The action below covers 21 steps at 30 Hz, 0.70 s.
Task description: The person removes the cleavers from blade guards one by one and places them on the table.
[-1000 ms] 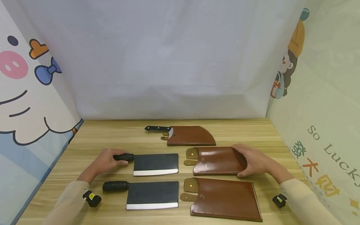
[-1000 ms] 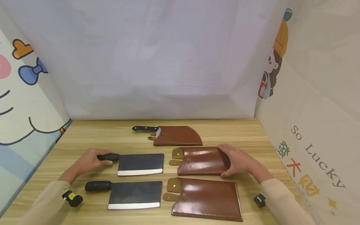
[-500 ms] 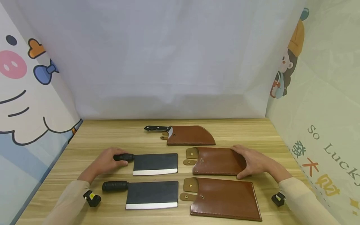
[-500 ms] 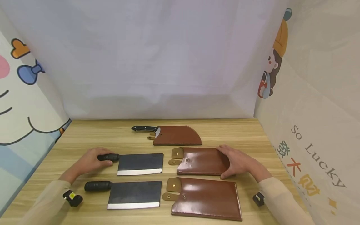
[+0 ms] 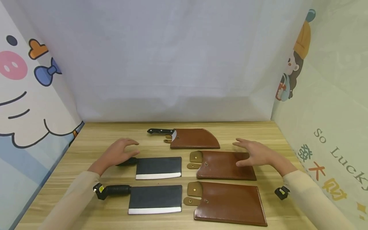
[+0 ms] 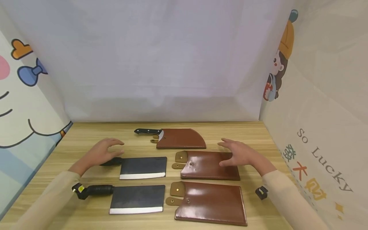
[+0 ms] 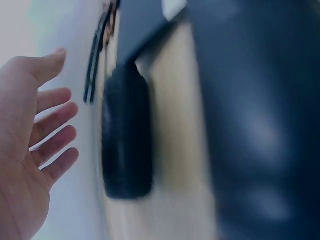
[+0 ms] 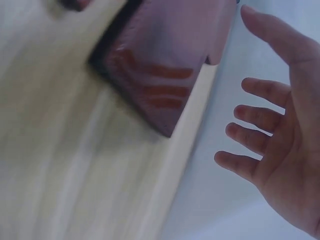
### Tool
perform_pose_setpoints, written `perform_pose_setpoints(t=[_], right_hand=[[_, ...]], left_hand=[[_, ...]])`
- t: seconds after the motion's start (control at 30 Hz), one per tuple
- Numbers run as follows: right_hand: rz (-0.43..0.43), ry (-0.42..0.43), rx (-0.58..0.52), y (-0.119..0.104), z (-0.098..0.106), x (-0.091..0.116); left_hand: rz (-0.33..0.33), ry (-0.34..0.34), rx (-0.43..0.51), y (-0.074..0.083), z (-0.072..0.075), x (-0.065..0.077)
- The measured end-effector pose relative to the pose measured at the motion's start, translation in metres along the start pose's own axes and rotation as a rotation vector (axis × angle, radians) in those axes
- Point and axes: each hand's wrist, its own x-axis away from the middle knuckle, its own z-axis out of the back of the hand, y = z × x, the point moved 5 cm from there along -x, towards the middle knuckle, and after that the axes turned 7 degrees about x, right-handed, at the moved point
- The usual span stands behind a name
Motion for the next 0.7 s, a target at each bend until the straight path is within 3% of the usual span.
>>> perform_pose_setpoints(t=[0.17, 0.33, 0.47, 0.7], right_hand=[[0.004, 0.004, 0.005, -0.009, 0.007, -0.015], [-0.011, 0.021, 0.003, -0.016, 0.008, -0.034], [-0.019, 0.065, 0.01, -0.017, 0.004, -0.05], [-0.025, 0.129, -0.056, -0.015, -0.009, -0.075]], left_hand=[[0.013, 0.023, 0.012, 0.017, 0.0, -0.02], [-0.013, 0.047, -0.008, 0.022, -0.006, -0.039], [-0.02, 0.064, -0.008, 0.021, -0.012, -0.052], [0.032, 0.055, 0.004, 0.01, -0.021, -0.073]])
